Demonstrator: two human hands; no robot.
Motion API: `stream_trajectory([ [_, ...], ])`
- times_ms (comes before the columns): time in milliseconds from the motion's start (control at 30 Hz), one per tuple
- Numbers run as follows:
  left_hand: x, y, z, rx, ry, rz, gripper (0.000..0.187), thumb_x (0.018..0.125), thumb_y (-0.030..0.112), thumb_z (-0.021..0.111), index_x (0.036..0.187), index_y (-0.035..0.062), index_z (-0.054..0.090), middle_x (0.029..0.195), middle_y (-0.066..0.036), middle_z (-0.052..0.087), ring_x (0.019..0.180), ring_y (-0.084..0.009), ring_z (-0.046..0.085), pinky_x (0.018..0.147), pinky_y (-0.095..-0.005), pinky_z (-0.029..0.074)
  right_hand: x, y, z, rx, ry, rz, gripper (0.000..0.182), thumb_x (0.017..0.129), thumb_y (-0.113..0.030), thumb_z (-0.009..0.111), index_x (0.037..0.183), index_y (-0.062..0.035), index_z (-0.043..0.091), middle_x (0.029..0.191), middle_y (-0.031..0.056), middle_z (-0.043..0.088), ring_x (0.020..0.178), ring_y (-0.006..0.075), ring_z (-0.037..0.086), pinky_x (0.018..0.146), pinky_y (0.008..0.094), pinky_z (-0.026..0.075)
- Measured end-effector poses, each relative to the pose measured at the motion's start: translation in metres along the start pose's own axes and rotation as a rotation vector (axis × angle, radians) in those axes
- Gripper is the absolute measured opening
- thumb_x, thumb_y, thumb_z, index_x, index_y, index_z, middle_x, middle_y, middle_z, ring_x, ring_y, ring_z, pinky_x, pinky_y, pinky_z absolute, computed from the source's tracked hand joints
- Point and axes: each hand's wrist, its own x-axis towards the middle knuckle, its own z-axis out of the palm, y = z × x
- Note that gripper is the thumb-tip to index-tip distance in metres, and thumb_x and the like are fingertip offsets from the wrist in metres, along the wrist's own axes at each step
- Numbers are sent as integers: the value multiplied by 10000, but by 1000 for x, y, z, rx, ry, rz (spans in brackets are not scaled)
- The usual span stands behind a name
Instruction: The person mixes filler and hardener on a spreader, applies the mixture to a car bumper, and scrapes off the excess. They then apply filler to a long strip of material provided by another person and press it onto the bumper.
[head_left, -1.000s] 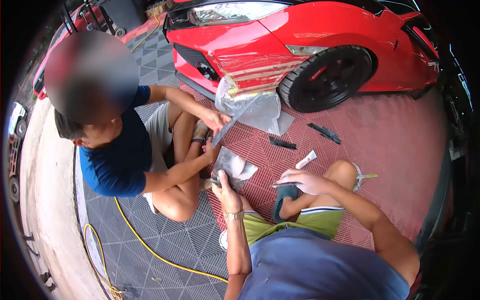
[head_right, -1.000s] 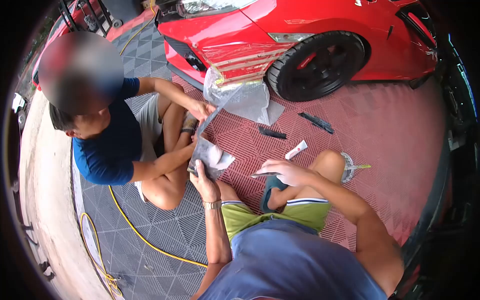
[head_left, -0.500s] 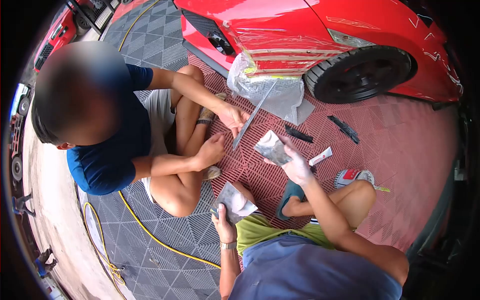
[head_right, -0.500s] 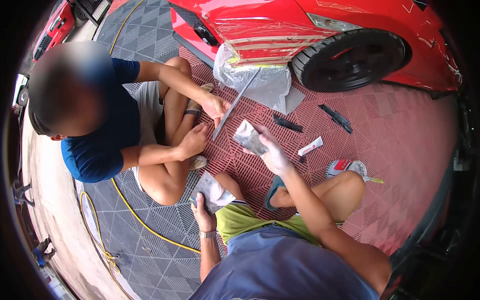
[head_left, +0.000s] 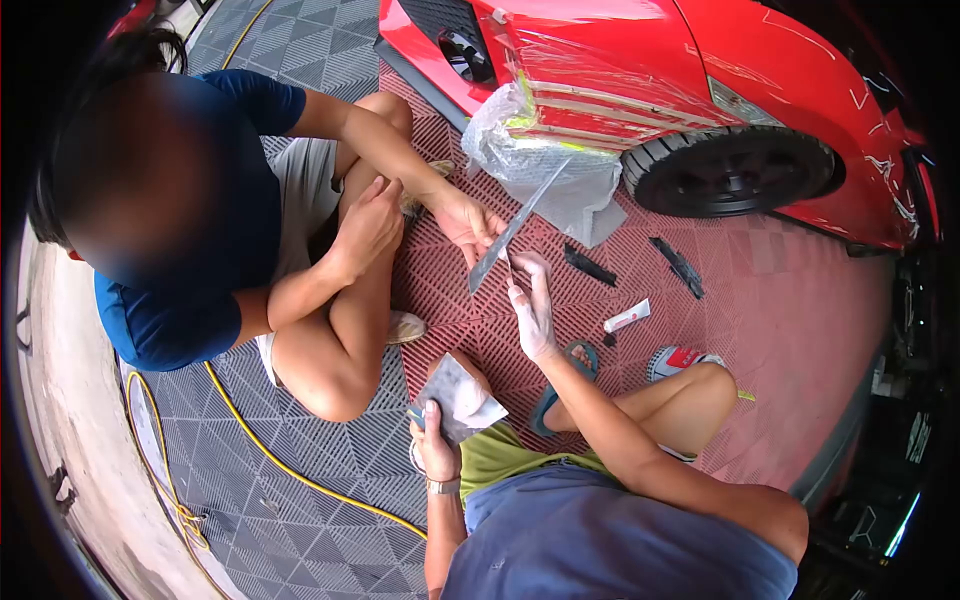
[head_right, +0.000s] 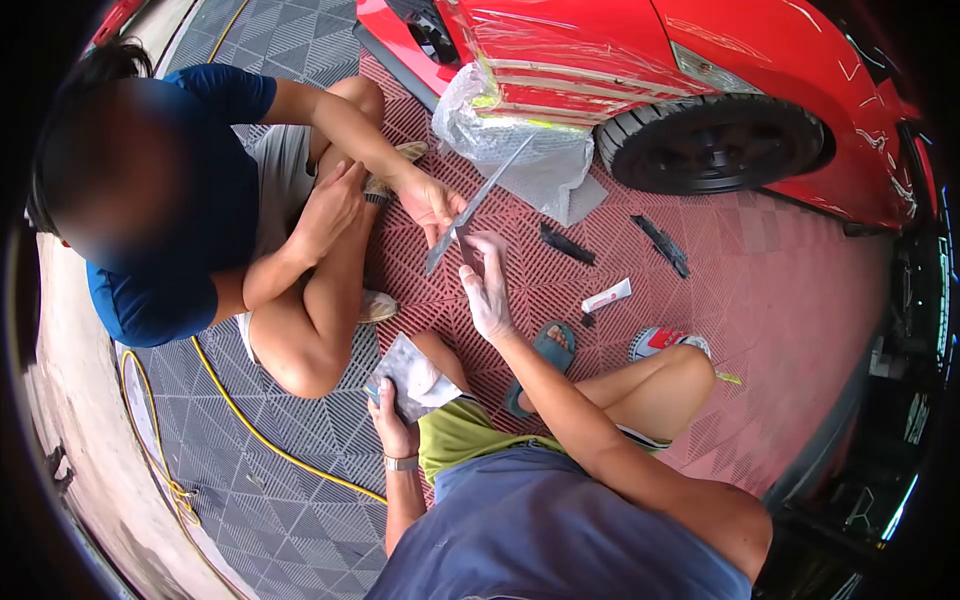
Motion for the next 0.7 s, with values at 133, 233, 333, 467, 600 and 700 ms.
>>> stream_trajectory([
  [133,-1,2,-1,-17,-6,4,212,895,182,588,1047,37,560,986,-38,616,890,-138,591,816,-295,474,-1,12,5,-126,3,-8,385,874,-221,515,1189,-11,442,1172,186,400,1123,320,408,969,421,344],
  [233,-1,1,-3,-23,-16,10,208,895,179,587,1047,39,564,986,-36,617,892,-135,591,820,-293,473,-1,13,5,-238,-22,-67,388,863,-205,531,1191,-18,444,1173,191,403,1115,330,419,971,432,345],
  [333,-1,2,-4,-18,-10,19,201,896,177,585,1044,43,567,986,-34,619,893,-133,591,821,-291,472,0,9,5,-283,-38,-98,422,800,-110,593,1187,-28,447,1171,194,402,1100,348,430,960,439,367],
  [467,-2,5,1,-23,22,0,194,897,175,584,1041,47,568,991,-34,618,894,-133,592,822,-291,473,-8,11,2,-342,-71,-104,471,733,-21,630,1172,-30,458,1167,191,398,1089,356,433,943,438,388],
  [600,2,9,8,-19,37,31,210,898,178,583,1057,44,554,1006,-44,615,907,-143,595,822,-300,479,-17,9,-3,-358,-105,-93,472,715,-14,646,1155,-25,475,1163,189,395,1074,354,448,927,430,404],
  [700,11,16,19,-28,-37,36,211,906,170,572,1060,28,545,1004,-48,609,892,-149,595,802,-309,485,-31,6,-13,-370,-176,-48,461,708,-22,662,1136,-20,494,1158,183,400,1071,341,462,917,404,418],
])
